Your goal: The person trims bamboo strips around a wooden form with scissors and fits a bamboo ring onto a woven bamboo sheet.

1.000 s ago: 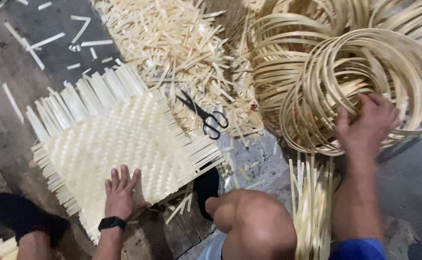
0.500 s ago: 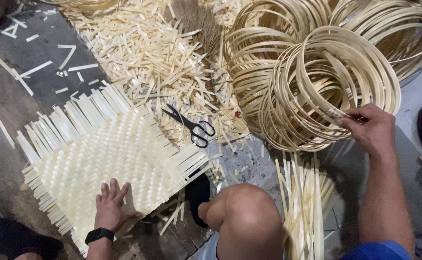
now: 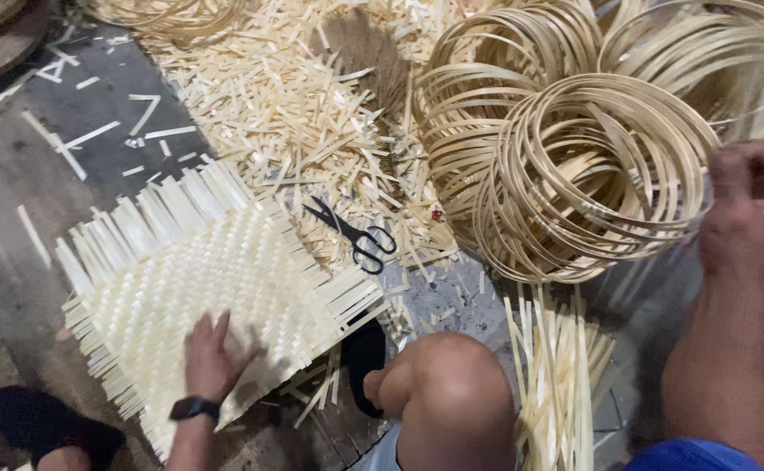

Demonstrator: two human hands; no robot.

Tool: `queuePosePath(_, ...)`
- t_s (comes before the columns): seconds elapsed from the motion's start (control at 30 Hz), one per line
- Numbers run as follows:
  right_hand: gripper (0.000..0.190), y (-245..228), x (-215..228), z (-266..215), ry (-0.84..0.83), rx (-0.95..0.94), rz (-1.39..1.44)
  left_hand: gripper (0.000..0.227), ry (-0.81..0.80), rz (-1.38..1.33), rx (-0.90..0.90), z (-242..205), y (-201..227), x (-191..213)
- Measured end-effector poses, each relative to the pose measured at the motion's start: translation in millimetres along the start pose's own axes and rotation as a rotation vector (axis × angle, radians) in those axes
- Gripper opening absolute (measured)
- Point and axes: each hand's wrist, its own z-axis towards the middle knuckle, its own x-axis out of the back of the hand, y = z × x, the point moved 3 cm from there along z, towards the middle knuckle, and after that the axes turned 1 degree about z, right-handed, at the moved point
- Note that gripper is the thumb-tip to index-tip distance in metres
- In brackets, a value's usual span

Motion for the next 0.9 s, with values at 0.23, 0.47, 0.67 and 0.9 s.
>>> queuePosePath(0.23, 0.019, -144.6, -207.5, -36.8, -0.515, -0.246, 1.188, 0.077, -0.187, -1.937, 0.101, 5.3, 151.5, 81.3)
queuePosePath(0.47, 0.041, -163.0, -352.9, -126.2, -1.135, -0.640, 1.386, 0.063, 0.564, -2.245, 0.006, -4.9, 50.6, 135.4)
queuePosePath(0.67, 0.048, -114.2, -417.0, -102.6, -0.903, -1.002, 1.255, 0.038, 0.353, -2.177, 0.272, -18.7, -23.9, 98.0)
queuePosePath(0.9, 0.048, -118.9, -421.7, -99.1, -0.706, -1.071, 0.844, 0.035, 0.245, -2.396, 0.092, -14.6, -34.8, 60.7)
